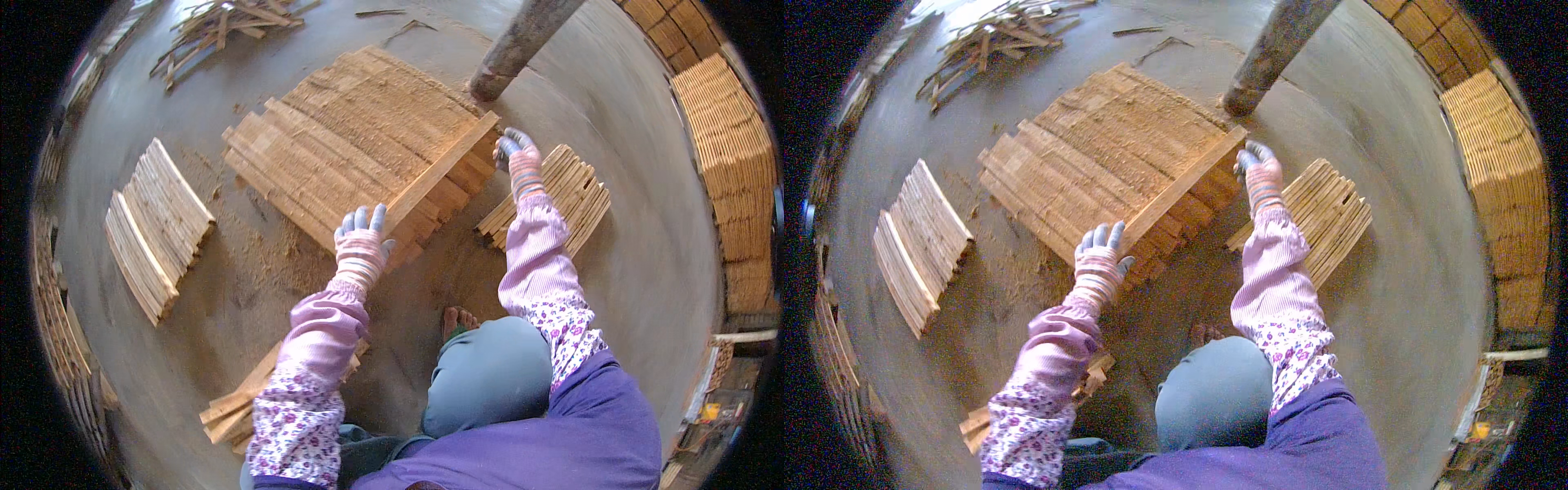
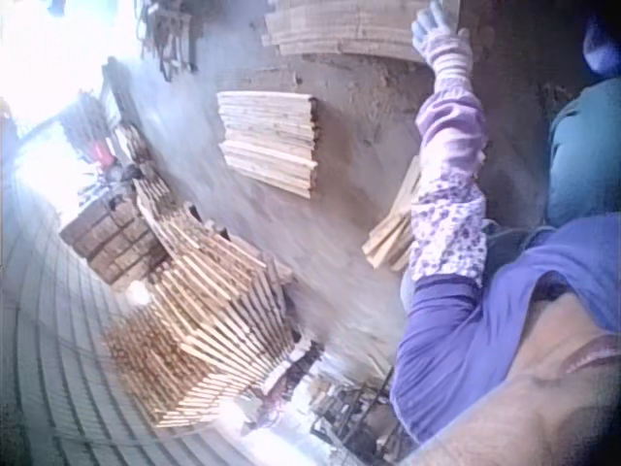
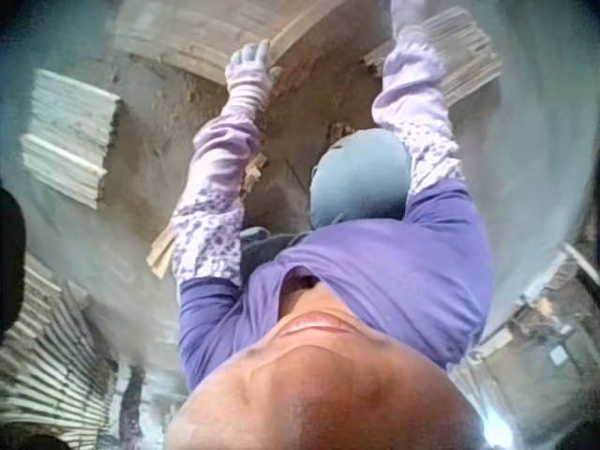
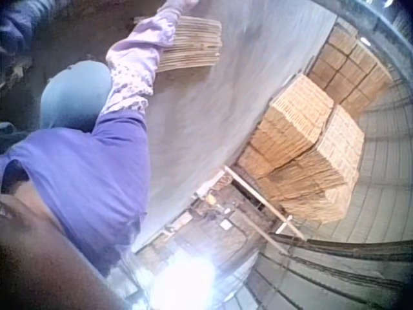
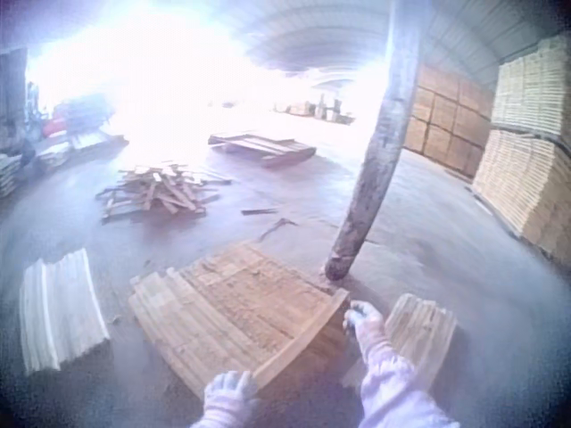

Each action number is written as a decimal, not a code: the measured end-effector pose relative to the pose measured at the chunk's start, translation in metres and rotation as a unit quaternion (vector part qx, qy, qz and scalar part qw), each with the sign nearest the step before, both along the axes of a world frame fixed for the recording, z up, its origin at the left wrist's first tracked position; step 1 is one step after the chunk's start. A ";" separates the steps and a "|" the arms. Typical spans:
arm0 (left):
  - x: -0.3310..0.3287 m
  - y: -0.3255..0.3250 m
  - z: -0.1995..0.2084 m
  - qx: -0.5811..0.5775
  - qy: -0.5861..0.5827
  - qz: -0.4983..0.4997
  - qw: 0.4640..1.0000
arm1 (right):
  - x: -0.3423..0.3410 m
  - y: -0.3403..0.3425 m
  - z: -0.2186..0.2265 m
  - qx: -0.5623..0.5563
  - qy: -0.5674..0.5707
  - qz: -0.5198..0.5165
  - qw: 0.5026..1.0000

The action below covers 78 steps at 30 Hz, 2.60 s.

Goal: The person sits on the floor and repeatedly picks up thin wooden planks from a pile, aligns them, and stacks them into a neat pile. The person handles the wood by hand, organizing the planks into a uniform stack.

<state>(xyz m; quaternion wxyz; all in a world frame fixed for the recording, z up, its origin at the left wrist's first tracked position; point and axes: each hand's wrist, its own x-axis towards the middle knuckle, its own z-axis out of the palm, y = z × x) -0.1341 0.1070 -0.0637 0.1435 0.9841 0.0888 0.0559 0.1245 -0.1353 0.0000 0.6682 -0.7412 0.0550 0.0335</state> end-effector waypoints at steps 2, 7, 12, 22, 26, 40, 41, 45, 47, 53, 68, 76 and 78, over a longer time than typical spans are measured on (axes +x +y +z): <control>0.012 -0.002 -0.013 -0.002 0.058 0.011 0.998 | -0.004 -0.006 -0.011 -0.012 0.026 -0.001 1.000; 0.013 0.019 -0.020 -0.030 -0.068 0.011 0.997 | -0.022 -0.004 -0.056 -0.110 -0.035 0.068 0.991; 0.003 0.046 0.001 -0.606 -0.078 0.107 0.785 | -0.078 0.029 -0.057 -0.415 -0.216 0.259 0.845; -0.030 0.063 0.011 -0.858 -0.015 0.136 0.496 | -0.152 0.089 0.041 -0.384 -0.049 0.542 0.746; -0.029 0.052 0.017 -0.843 0.003 0.161 0.513 | -0.170 0.124 0.016 -0.159 0.078 0.515 0.839; -0.034 0.072 0.012 -0.852 0.033 0.125 0.507 | -0.152 0.096 -0.042 0.260 0.397 0.404 0.782; -0.034 0.071 0.015 -0.846 0.043 0.140 0.513 | -0.152 0.097 -0.042 0.251 0.393 0.404 0.787; -0.032 0.059 0.023 -0.828 0.009 0.093 0.552 | -0.163 0.103 -0.042 0.158 0.289 0.443 0.834; -0.029 0.048 0.022 -0.777 0.019 0.082 0.624 | -0.172 0.108 -0.041 0.125 0.189 0.473 0.851; -0.015 0.031 0.014 -0.734 0.059 0.146 0.660 | -0.188 0.115 -0.035 0.089 0.177 0.419 0.886; -0.017 0.051 0.024 -0.575 -0.143 0.352 0.725 | -0.192 0.135 -0.038 -0.165 0.000 0.530 0.832; -0.072 0.139 0.021 -0.518 -0.246 0.448 0.686 | -0.210 0.148 -0.034 -0.467 -0.259 0.483 0.694; -0.083 0.133 0.013 -0.480 -0.254 0.489 0.683 | -0.224 0.152 -0.032 -0.522 -0.285 0.474 0.649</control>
